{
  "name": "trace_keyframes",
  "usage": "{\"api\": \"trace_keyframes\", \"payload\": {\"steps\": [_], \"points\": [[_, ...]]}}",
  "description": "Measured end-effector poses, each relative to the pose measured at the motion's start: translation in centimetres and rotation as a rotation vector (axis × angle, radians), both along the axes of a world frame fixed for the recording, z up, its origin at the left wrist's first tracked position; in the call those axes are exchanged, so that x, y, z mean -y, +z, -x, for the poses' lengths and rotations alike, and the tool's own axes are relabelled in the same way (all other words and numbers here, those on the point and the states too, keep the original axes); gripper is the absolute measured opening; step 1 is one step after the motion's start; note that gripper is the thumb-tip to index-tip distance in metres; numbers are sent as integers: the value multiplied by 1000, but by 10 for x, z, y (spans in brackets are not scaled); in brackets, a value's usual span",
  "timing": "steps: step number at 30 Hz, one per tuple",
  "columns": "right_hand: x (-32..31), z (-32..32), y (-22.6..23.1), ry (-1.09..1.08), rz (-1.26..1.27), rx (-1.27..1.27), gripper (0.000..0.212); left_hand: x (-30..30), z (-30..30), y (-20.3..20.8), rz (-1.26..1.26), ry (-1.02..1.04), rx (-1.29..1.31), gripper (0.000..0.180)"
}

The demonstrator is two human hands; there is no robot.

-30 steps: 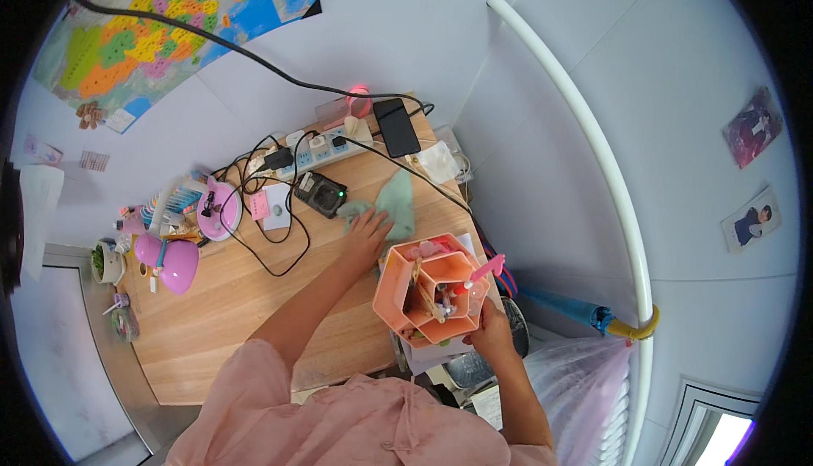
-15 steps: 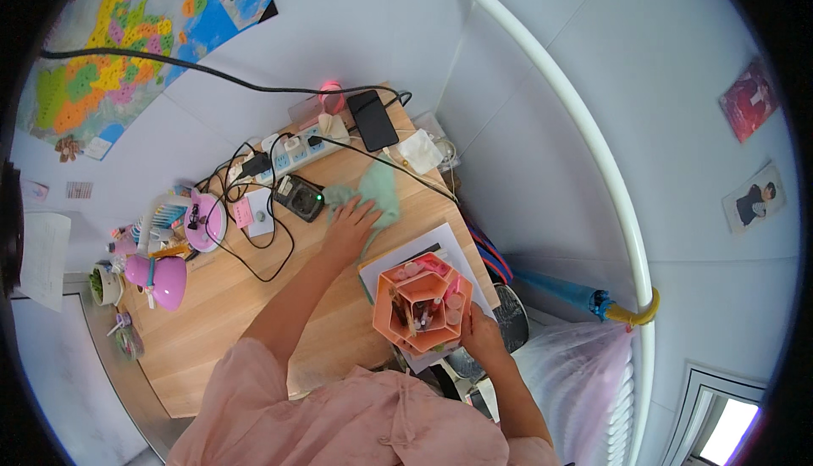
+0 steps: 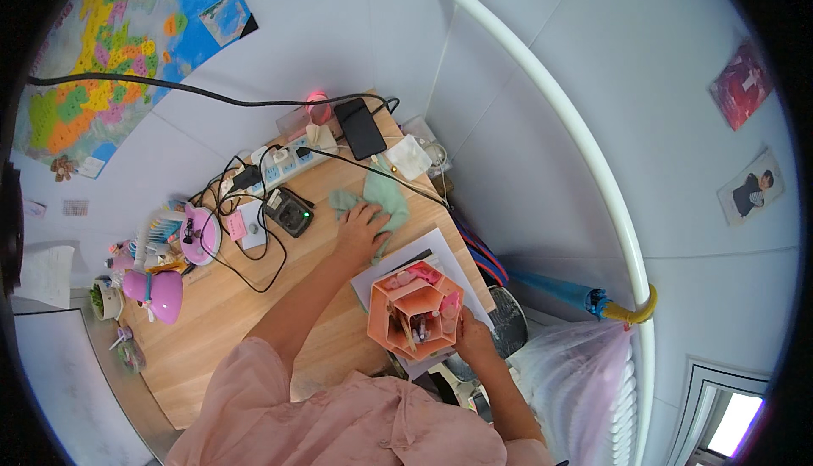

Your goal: The person wipes a pink backpack with a green cloth, then cleans a portable air cooler and a wooden desk. They move items like papers and a lamp aside to wipe the desk surface thoroughly.

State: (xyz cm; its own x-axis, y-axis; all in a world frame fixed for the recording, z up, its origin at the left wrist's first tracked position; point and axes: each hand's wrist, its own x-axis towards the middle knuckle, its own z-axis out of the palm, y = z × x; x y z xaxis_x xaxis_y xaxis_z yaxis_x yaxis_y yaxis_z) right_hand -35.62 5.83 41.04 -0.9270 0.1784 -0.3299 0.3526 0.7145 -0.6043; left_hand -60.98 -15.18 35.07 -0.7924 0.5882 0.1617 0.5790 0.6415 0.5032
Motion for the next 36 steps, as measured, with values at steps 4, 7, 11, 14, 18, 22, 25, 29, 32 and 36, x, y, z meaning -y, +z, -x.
{"api": "trace_keyframes", "payload": {"steps": [4,7,11,14,18,22,25,29,32,36], "points": [[-1,5,2,-1,41,-20,24,44,-16,0,56,-70,27,42],[-7,15,5,39,24,-42,24,65,-23,-6,92,-56,39,40],[-5,22,13,95,22,-68,29,34,-12,10,33,-183,44,41],[-11,22,1,104,-18,-77,33,36,-14,10,73,-206,118,42],[-13,34,6,51,-38,-57,34,97,-43,16,139,-67,164,39],[-12,41,22,1,-7,54,35,151,-107,21,146,93,139,39],[-28,35,12,19,-85,-30,37,179,-151,20,100,256,110,42],[-39,83,40,-84,23,-95,30,181,-168,-2,62,358,35,45],[-31,121,56,-60,105,-240,26,158,-126,0,-17,187,30,45],[-24,141,43,-26,222,-237,25,116,-68,2,-18,-36,92,47]]}}
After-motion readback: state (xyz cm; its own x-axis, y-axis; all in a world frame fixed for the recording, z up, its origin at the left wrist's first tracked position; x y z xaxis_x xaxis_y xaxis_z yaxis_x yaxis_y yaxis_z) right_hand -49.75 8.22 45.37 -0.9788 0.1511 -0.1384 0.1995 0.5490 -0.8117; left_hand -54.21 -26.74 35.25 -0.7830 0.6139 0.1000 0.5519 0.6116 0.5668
